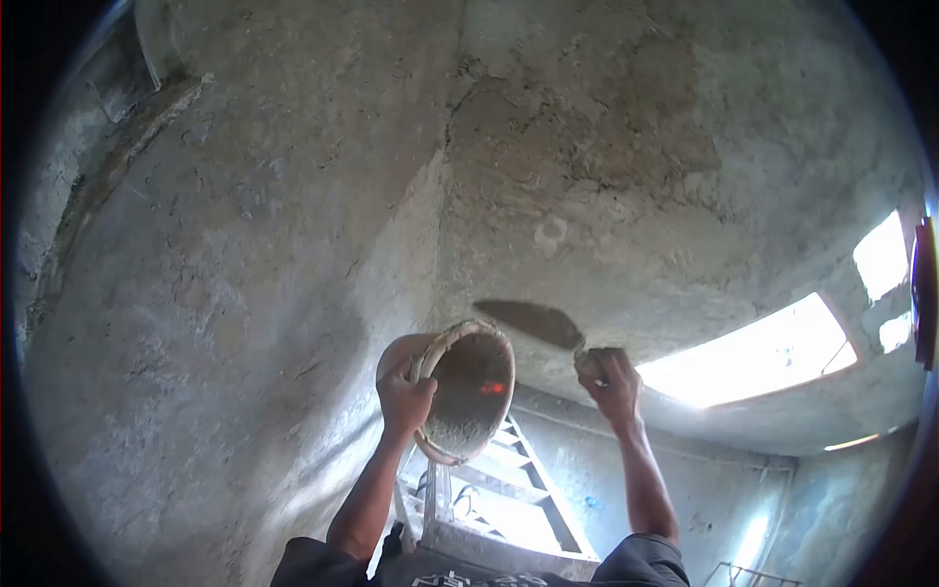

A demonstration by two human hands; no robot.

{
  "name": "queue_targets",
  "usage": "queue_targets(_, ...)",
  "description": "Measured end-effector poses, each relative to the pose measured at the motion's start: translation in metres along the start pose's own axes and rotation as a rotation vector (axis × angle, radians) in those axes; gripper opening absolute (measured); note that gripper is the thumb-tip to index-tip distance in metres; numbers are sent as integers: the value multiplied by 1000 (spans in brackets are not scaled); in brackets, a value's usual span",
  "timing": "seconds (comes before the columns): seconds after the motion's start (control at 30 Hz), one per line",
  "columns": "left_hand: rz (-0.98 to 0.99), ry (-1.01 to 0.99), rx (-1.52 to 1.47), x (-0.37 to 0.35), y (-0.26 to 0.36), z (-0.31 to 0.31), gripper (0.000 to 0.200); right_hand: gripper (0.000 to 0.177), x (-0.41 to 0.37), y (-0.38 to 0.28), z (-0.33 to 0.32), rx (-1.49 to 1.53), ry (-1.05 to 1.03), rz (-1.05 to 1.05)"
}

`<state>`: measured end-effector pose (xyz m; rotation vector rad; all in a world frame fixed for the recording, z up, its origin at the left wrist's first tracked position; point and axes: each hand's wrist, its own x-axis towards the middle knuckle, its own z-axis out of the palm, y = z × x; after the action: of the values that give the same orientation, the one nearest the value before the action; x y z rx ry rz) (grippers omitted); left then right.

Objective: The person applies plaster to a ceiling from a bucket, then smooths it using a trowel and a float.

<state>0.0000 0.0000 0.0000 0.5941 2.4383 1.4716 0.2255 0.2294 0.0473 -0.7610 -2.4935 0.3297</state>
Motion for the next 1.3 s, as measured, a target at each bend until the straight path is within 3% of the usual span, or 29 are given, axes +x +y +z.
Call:
queue_targets(0.07,-37,-9,12,11,20,-25,27,46,-28,-21,12,6,17,-83)
queue_targets(0.1,67,40,-66,5,35,-6,25,47,-45,1,12,10,65,-108)
queue_targets(0.2,23,-45,-111,-18,53,-17,27,46,-104,-4,1,1,-14,-36)
queue_targets(0.3,172,-29,-45,-24,66,-22,29,45,-135,-11,-8,-47,-55,13)
queue_targets(0.4,220,-93,-35,-35,100,-32,31,42,-141,-24,-24,33,-127,134)
queue_targets(0.47,268,-113,-47,-43,112,-32,31,38,-141,-45,-41,114,-303,315)
queue_targets(0.63,291,-154,-68,-58,125,-32,28,39,-136,-71,-44,269,-348,515)
queue_targets(0.7,234,-210,-18,-54,135,-38,26,43,-136,-70,-35,467,-328,488)
queue_targets(0.83,162,-236,-90,-57,130,-41,22,56,-151,-77,-38,505,-346,348)
queue_targets(0.9,118,-264,-287,-71,135,-42,21,57,-155,-94,-30,521,-321,327)
queue_targets(0.97,88,-295,-229,-81,140,-45,21,52,-155,-110,-17,495,-319,361)
queue_targets(1.07,177,-359,-287,-90,142,-47,23,50,-143,-145,-20,537,-302,479)
queue_targets(1.1,174,-378,-272,-92,148,-46,23,57,-141,-156,-19,502,-304,488)
queue_targets(1.17,243,-320,-295,-92,159,-41,20,64,-139,-159,-22,420,-292,423)
queue_targets(1.3,276,-328,-306,-79,160,-49,18,60,-149,-134,-30,342,-237,289)
